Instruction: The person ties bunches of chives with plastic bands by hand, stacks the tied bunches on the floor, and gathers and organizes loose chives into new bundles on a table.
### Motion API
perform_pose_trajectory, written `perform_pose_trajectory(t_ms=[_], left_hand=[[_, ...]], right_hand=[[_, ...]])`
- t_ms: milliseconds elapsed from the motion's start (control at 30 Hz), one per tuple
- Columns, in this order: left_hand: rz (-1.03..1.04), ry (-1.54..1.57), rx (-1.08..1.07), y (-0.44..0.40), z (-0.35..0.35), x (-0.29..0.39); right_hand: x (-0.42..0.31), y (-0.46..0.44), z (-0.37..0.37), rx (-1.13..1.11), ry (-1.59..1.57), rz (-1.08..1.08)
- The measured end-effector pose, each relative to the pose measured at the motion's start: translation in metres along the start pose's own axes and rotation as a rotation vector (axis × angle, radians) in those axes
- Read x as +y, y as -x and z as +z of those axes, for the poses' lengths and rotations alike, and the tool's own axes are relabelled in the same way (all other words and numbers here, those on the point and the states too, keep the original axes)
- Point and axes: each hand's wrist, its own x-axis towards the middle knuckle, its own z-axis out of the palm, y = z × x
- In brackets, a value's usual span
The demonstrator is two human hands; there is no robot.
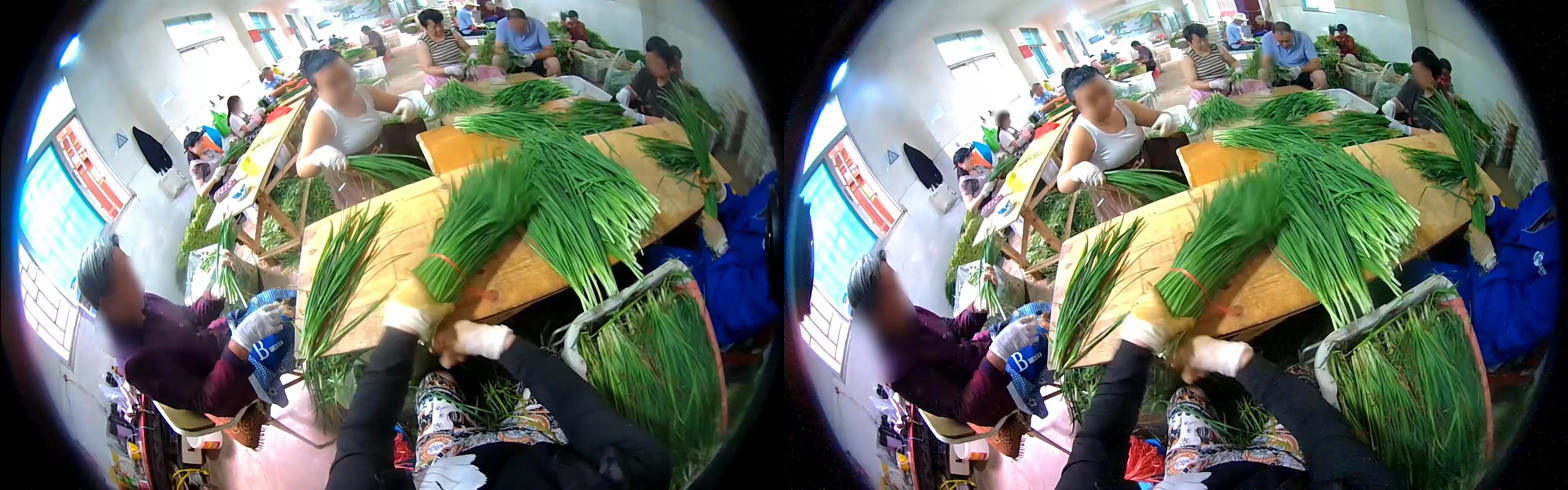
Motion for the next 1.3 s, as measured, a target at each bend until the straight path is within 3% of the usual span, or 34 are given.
perform_pose_trajectory(t_ms=[33, 67, 100, 167, 233, 267, 367, 433, 500, 567, 633, 667, 867, 967, 1133, 1300], left_hand=[[-0.014, -0.122, 0.092, -0.017, 0.042, -0.016], [-0.041, -0.228, 0.184, -0.003, 0.040, -0.004], [-0.047, -0.240, 0.219, 0.007, 0.045, 0.003], [-0.116, -0.420, 0.361, 0.016, 0.068, 0.013], [-0.129, -0.464, 0.346, 0.022, 0.077, 0.027], [-0.150, -0.512, 0.336, 0.027, 0.078, 0.033], [-0.073, -0.543, 0.160, 0.042, 0.066, 0.050], [-0.070, -0.447, 0.068, 0.037, 0.058, 0.048], [0.083, -0.644, 0.376, 0.029, 0.064, 0.040], [0.054, -0.611, 0.320, 0.012, 0.082, 0.036], [0.019, -0.579, 0.525, 0.012, 0.080, 0.041], [0.007, -0.447, 0.241, 0.019, 0.080, 0.042], [-0.006, -0.495, 0.306, 0.022, 0.098, 0.041], [0.000, -0.480, 0.324, 0.020, 0.103, 0.038], [0.000, -0.441, 0.363, 0.013, 0.112, 0.033], [0.033, -0.407, 0.355, 0.017, 0.105, 0.032]], right_hand=[[-0.038, 0.027, -0.001, -0.188, 0.371, 0.082], [-0.025, 0.041, 0.003, -0.134, 0.059, 0.195], [-0.049, 0.058, -0.007, -0.223, 0.333, 0.195], [-0.058, 0.089, -0.028, -0.003, 0.006, 0.114], [-0.050, 0.088, -0.050, 0.327, -0.233, -0.181], [-0.053, 0.087, -0.058, 0.558, -0.127, -0.159], [-0.064, 0.073, -0.066, 0.860, 0.387, -0.179], [-0.058, 0.060, -0.070, 0.840, 0.570, -0.059], [-0.049, 0.051, -0.072, 0.817, 0.751, 0.056], [-0.046, 0.042, -0.075, 0.826, 0.702, 0.037], [-0.059, 0.039, -0.069, 0.848, 0.782, -0.031], [-0.063, 0.036, -0.068, 0.849, 0.799, -0.021], [-0.099, 0.017, -0.071, 0.492, 1.162, 0.335], [-0.107, 0.014, -0.072, 0.387, 1.211, 0.497], [-0.103, 0.008, -0.072, 0.415, 1.249, 0.489], [-0.108, 0.009, -0.094, 0.264, 0.930, 0.420]])
